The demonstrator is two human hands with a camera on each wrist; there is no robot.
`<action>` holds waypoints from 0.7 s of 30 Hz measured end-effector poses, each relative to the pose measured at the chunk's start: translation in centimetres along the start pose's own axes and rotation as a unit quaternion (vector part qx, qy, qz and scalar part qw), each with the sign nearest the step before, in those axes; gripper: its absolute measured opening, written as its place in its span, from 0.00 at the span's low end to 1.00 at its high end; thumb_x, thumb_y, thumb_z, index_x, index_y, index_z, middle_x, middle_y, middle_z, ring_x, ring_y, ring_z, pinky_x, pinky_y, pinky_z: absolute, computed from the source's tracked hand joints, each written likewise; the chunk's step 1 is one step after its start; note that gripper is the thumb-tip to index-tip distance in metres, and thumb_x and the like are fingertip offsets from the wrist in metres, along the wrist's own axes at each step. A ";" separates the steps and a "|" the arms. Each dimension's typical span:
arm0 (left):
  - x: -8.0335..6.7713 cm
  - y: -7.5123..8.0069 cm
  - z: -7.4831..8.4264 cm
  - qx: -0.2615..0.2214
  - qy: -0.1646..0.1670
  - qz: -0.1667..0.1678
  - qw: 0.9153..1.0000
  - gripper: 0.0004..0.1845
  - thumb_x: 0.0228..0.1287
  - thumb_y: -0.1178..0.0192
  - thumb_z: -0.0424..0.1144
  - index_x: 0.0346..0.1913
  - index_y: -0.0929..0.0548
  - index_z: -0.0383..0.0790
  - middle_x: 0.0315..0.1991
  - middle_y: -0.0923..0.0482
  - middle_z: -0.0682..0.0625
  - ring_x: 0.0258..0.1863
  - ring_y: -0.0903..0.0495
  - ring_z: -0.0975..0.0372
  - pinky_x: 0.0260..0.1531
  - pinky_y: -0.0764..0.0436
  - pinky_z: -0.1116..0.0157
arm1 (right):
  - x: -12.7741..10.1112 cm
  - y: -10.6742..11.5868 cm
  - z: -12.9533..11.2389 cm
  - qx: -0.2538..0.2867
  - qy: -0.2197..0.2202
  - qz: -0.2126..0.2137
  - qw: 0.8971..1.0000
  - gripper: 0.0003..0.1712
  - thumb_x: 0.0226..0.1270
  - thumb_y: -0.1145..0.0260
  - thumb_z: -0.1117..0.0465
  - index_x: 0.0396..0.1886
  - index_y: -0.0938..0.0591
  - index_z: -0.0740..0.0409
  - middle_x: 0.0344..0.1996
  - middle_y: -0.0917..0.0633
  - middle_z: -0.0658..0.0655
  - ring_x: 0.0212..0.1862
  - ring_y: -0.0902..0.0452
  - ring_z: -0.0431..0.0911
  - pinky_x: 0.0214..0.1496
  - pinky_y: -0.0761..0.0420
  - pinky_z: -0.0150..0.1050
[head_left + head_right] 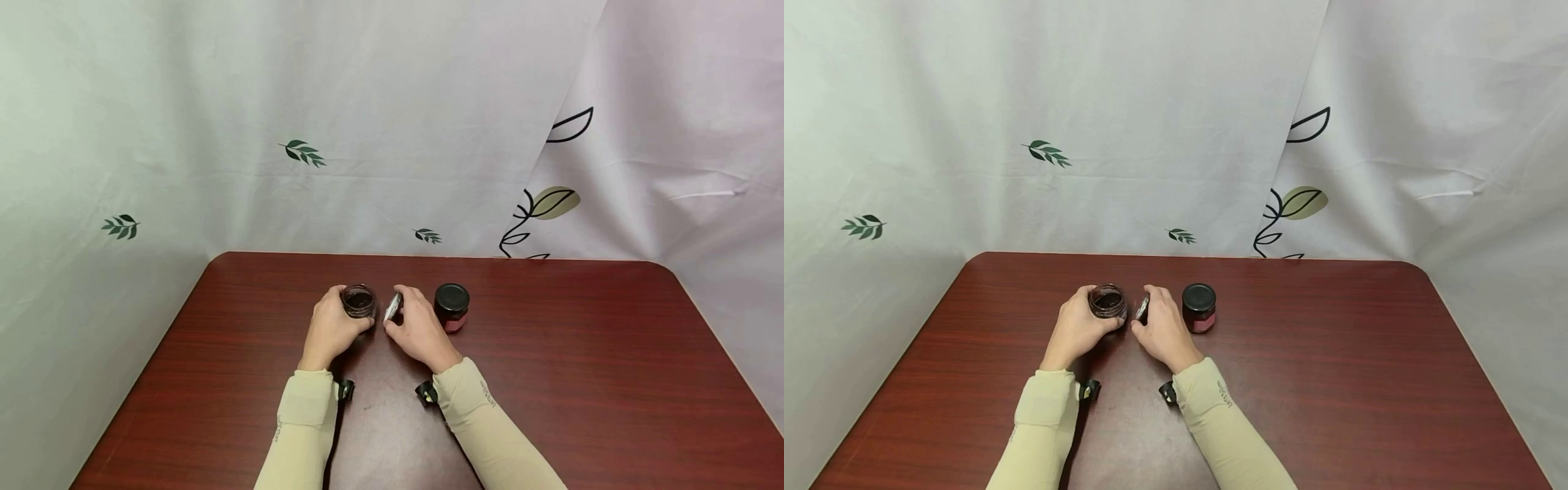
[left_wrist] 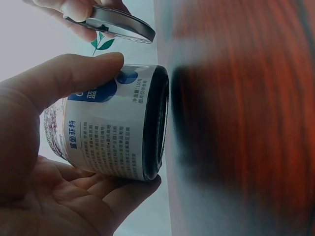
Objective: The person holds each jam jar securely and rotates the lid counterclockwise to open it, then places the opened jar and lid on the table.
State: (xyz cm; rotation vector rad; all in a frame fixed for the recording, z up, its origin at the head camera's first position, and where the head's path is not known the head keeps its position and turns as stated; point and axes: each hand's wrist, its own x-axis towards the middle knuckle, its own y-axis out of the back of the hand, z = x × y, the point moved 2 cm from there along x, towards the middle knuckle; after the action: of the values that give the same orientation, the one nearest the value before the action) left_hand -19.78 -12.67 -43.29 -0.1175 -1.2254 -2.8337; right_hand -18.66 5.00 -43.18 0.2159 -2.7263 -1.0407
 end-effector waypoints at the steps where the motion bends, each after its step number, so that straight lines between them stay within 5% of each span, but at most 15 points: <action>1: 0.0 0.0 0.0 0.000 0.000 -0.001 1.000 0.43 0.45 0.21 0.40 0.64 0.29 0.26 0.54 0.21 0.34 0.51 0.19 0.45 0.51 0.21 0.49 | 0.0 0.0 0.0 0.000 -0.002 -0.001 1.000 0.37 0.60 0.30 0.65 0.69 0.31 0.69 0.60 0.24 0.66 0.48 0.21 0.50 0.51 0.21 0.44; 17: 0.0 0.0 0.0 0.006 0.007 -0.003 1.000 0.44 0.46 0.21 0.41 0.65 0.30 0.27 0.53 0.20 0.35 0.50 0.19 0.45 0.50 0.20 0.49 | 0.1 -0.1 0.2 -0.011 -0.021 -0.018 1.000 0.38 0.62 0.29 0.66 0.70 0.32 0.69 0.61 0.25 0.66 0.49 0.22 0.51 0.52 0.21 0.45; 21: -0.1 0.1 0.1 0.007 0.013 -0.005 1.000 0.45 0.46 0.21 0.42 0.65 0.30 0.27 0.54 0.21 0.34 0.51 0.19 0.44 0.51 0.21 0.49 | 0.0 -0.1 0.2 -0.012 -0.023 -0.019 0.999 0.38 0.62 0.29 0.66 0.71 0.32 0.69 0.62 0.25 0.67 0.57 0.23 0.55 0.58 0.22 0.48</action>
State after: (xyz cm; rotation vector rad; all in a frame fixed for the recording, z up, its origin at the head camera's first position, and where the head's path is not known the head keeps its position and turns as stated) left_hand -19.72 -12.66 -43.19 -0.0729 -1.2433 -2.8258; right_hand -18.75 5.03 -43.43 0.2446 -2.7589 -1.1012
